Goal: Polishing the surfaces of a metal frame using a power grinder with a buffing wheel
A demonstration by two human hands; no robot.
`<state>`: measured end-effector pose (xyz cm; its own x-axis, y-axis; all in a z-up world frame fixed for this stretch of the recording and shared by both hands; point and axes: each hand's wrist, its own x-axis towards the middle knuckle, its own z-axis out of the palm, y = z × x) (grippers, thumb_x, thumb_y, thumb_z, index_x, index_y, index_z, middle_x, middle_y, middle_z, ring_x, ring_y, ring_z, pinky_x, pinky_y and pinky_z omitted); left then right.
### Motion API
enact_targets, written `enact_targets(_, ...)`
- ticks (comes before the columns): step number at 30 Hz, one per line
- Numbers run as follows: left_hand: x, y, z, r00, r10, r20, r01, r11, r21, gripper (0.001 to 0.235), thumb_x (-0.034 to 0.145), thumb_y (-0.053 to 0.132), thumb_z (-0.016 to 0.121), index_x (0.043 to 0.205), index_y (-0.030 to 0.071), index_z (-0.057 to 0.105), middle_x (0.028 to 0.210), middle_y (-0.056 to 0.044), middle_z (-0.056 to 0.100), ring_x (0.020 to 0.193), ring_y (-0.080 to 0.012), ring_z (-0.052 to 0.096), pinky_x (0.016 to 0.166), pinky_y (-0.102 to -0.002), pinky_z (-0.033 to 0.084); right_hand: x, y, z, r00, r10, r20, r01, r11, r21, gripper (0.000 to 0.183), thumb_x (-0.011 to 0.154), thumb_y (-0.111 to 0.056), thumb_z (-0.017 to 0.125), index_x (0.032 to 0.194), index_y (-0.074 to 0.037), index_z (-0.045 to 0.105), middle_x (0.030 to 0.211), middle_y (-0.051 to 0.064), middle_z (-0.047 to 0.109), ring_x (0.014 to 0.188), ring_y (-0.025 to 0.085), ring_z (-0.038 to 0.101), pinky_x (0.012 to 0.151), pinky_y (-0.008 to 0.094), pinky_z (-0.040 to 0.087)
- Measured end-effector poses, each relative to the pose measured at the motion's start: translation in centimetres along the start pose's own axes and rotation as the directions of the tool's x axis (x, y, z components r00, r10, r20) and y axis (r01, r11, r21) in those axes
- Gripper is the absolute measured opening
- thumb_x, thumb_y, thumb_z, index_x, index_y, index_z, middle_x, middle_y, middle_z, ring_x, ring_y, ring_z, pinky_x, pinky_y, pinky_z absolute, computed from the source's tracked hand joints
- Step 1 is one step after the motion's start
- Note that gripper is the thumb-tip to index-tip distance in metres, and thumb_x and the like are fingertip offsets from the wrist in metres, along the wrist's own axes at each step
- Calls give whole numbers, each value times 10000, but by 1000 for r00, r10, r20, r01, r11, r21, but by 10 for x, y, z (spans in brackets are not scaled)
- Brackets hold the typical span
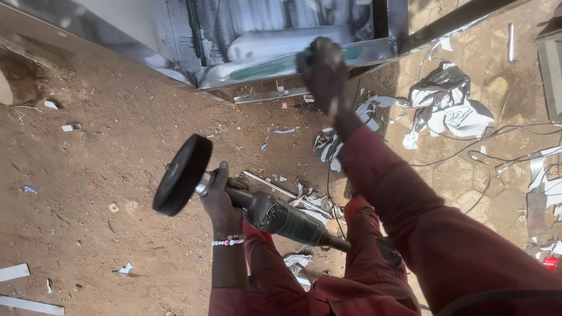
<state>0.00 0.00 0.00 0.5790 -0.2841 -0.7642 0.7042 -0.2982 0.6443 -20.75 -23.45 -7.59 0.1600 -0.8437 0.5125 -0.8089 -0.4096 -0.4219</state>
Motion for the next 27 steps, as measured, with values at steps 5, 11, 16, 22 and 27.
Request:
enact_targets(5, -11, 1, -3, 998, -37, 56, 38, 999, -17, 145, 862, 110, 780, 889, 106, 639, 634, -68, 598, 455, -134, 502, 452, -298, 467, -9, 65, -56, 893, 449, -10, -449, 893, -16, 191, 935, -147, 775, 915, -84, 596, 811, 79, 699, 651, 220, 687, 557, 395, 558)
enact_targets(11, -10, -29, 9, 958, 100, 269, -82, 994, -77, 256, 841, 123, 832, 1000, 71, 638, 864, -182, 739, 458, -191, 657, 441, -286, 562, -93, -108, -36, 702, 346, 622, -699, 502, 510, 269, 860, -223, 781, 1074, -65, 740, 940, 202, 739, 895, 370, 749, 815, 508, 595)
enact_targets(16, -48, -17, 38, 931, 82, 356, -77, 997, -28, 257, 838, 135, 841, 1014, 5, 707, 822, -150, 694, 587, -233, 700, 575, -316, 607, -120, -125, -67, 496, 133, 858, -806, 438, 398, 399, 962, -297, 678, 1281, -56, 685, 1055, 229, 750, 804, 332, 772, 786, 478, 658)
enact_targets(22, -46, -33, 66, 926, 25, 376, -57, 996, 73, 269, 810, 222, 868, 905, 20, 717, 595, -155, 613, 521, -208, 685, 467, -288, 578, -90, -81, -170, 403, -77, 912, -784, 486, 387, 615, 1016, -399, 599, 1572, -201, 424, 1546, 259, 455, 1357, 566, 437, 1065, 710, 443)
enact_targets(27, -75, -4, 96, 908, 50, 416, -11, 995, -95, 289, 845, 126, 784, 1041, 39, 590, 828, -101, 616, 530, -139, 630, 509, -268, 589, -175, 4, -261, 98, 42, 994, -827, 560, 57, 1025, 862, -690, 630, 1599, -56, 309, 1485, 382, 463, 1391, 560, 429, 1135, 691, 374)
